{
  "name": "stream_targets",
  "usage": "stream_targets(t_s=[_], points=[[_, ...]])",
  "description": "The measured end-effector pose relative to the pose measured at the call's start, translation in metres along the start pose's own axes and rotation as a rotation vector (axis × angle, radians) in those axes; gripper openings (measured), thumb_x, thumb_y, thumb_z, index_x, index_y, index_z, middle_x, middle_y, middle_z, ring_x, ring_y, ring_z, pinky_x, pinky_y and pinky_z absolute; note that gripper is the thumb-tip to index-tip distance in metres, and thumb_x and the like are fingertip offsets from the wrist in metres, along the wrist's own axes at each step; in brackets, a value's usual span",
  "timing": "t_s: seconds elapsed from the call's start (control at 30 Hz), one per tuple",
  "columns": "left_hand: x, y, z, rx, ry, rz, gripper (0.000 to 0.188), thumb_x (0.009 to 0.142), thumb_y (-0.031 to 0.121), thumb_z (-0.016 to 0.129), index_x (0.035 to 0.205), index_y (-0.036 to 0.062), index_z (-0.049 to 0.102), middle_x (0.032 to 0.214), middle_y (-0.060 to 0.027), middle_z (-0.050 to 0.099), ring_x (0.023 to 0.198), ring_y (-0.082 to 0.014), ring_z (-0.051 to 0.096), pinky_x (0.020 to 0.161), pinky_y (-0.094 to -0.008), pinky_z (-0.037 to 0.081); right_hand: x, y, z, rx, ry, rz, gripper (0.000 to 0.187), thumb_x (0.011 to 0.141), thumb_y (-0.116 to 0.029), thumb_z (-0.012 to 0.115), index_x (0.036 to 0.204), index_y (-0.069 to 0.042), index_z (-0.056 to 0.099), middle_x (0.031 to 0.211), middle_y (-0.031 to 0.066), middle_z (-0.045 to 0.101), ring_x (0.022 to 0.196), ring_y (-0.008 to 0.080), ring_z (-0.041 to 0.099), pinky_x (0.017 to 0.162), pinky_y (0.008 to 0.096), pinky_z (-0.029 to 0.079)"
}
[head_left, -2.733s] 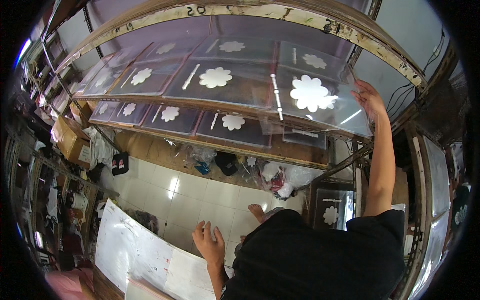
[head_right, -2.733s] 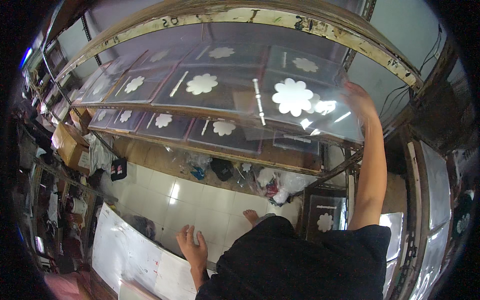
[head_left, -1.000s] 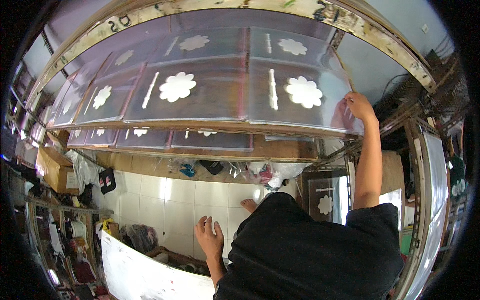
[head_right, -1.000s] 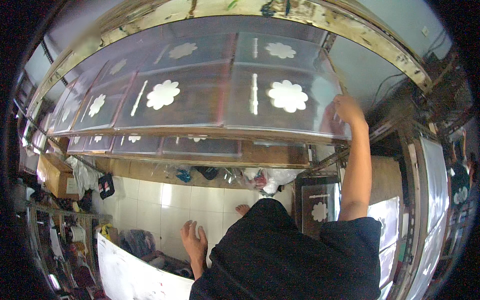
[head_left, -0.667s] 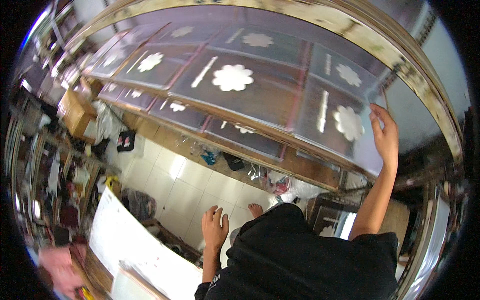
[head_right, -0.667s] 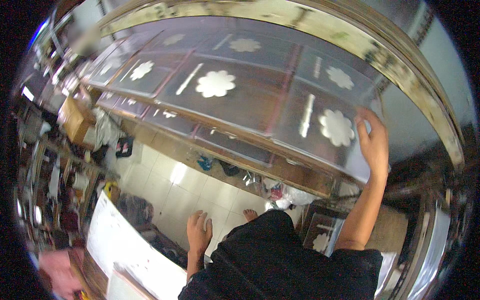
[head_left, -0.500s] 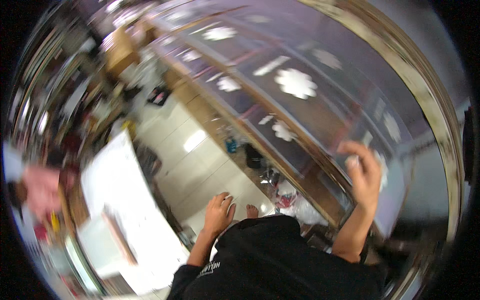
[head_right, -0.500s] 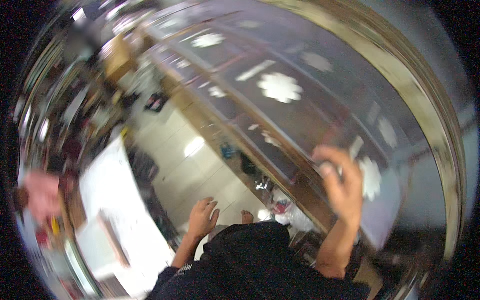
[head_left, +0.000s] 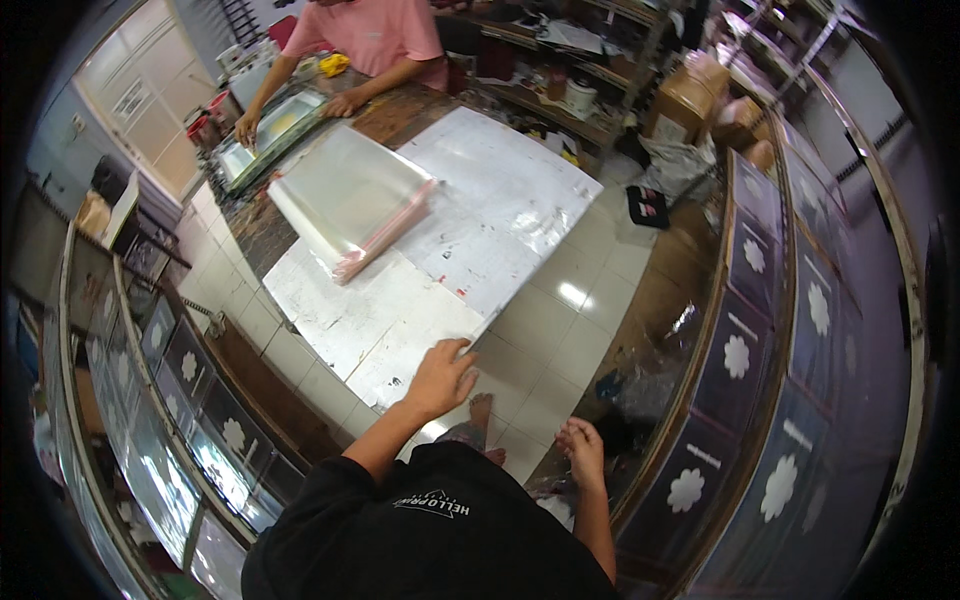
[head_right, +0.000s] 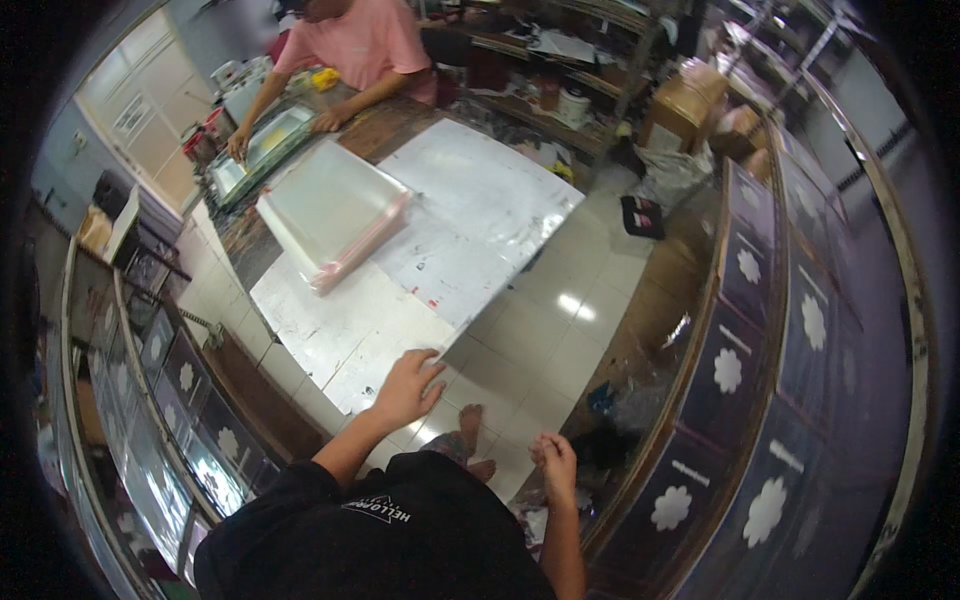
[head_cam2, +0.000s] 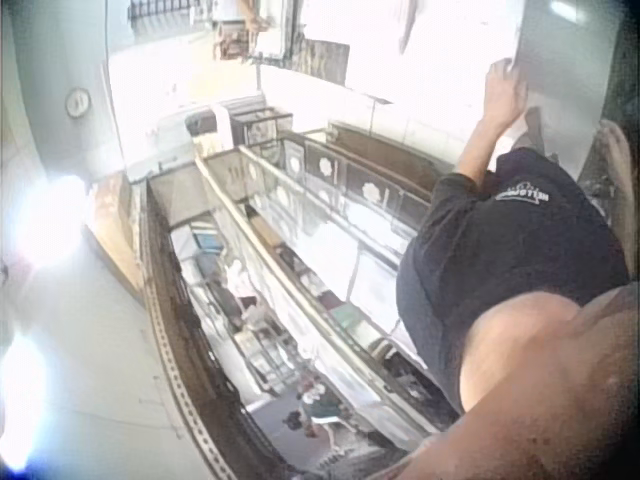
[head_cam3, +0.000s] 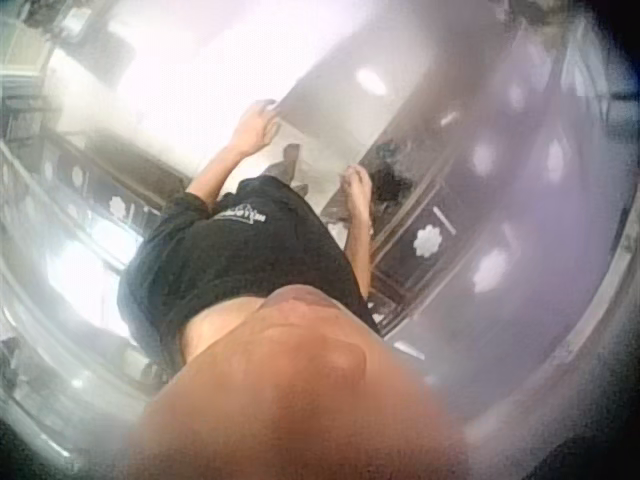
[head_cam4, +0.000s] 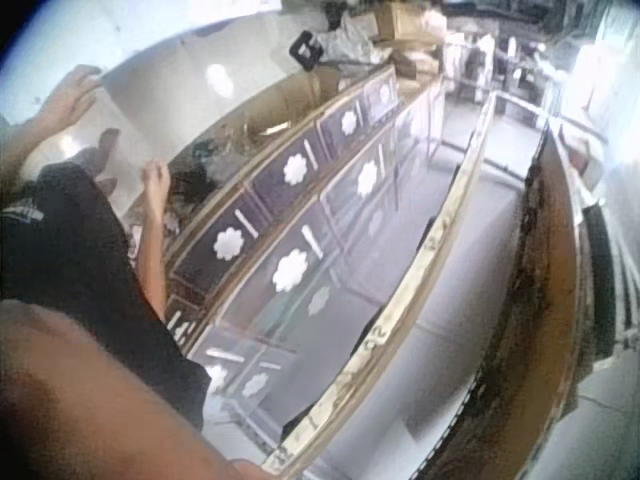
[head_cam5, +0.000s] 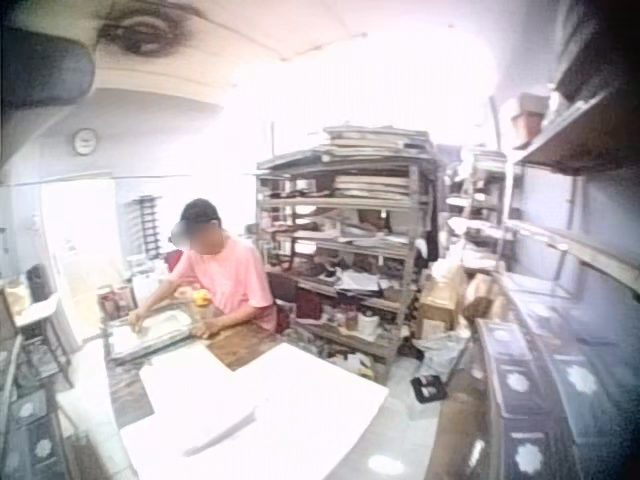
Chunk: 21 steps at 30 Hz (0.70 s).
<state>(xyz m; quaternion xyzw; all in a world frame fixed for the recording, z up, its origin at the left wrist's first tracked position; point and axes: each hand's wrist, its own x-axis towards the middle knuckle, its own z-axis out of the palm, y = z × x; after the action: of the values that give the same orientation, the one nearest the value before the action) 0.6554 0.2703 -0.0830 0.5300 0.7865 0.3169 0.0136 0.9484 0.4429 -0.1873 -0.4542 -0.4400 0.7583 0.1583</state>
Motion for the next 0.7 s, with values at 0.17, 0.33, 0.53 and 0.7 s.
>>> stream_targets(t_s=[0.17, 0.33, 0.53, 0.7], points=[[0.018, -0.044, -0.018, 0.142, 0.125, -0.203, 0.038, 0.082, 0.014, 0.071, 0.116, 0.0001, 0.064, 0.133, -0.0231, 0.052, 0.125, -0.0408, 0.049, 0.105, -0.0466, 0.042, 0.04, 0.055, -0.034, -0.085, 0.054, 0.237, 0.025, 0.099, -0.019, 0.06, 0.117, -0.001, 0.059, 0.098, 0.0097, 0.066, 0.087, 0.0222, 0.068, 0.074, 0.0342, 0.055], [0.046, -0.079, -0.01, 0.176, 0.255, -0.263, 0.044, 0.085, 0.016, 0.069, 0.125, 0.0006, 0.059, 0.136, -0.0243, 0.05, 0.129, -0.0415, 0.045, 0.107, -0.0479, 0.038, 0.052, 0.053, -0.059, -0.211, 0.146, 0.388, 0.027, 0.097, -0.018, 0.061, 0.118, -0.001, 0.06, 0.102, 0.0123, 0.067, 0.087, 0.0243, 0.069, 0.076, 0.0361, 0.057], [0.088, -0.109, -0.019, 0.004, 0.301, -0.3, 0.032, 0.087, 0.018, 0.067, 0.113, -0.0004, 0.064, 0.118, -0.0185, 0.062, 0.111, -0.0357, 0.058, 0.095, -0.043, 0.047, 0.069, 0.056, -0.105, -0.543, 0.193, 0.334, 0.026, 0.095, -0.014, 0.057, 0.116, 0.0, 0.061, 0.098, 0.0133, 0.067, 0.079, 0.0233, 0.068, 0.06, 0.0341, 0.055], [0.112, -0.145, -0.037, -0.062, 0.251, -0.443, 0.026, 0.089, 0.019, 0.064, 0.108, 0.0001, 0.065, 0.109, -0.0174, 0.064, 0.095, -0.0344, 0.063, 0.084, -0.0421, 0.051, 0.081, 0.029, -0.089, -0.712, 0.169, 0.259, 0.025, 0.092, -0.011, 0.057, 0.111, 0.003, 0.065, 0.096, 0.0137, 0.068, 0.075, 0.0208, 0.067, 0.061, 0.0333, 0.054]])
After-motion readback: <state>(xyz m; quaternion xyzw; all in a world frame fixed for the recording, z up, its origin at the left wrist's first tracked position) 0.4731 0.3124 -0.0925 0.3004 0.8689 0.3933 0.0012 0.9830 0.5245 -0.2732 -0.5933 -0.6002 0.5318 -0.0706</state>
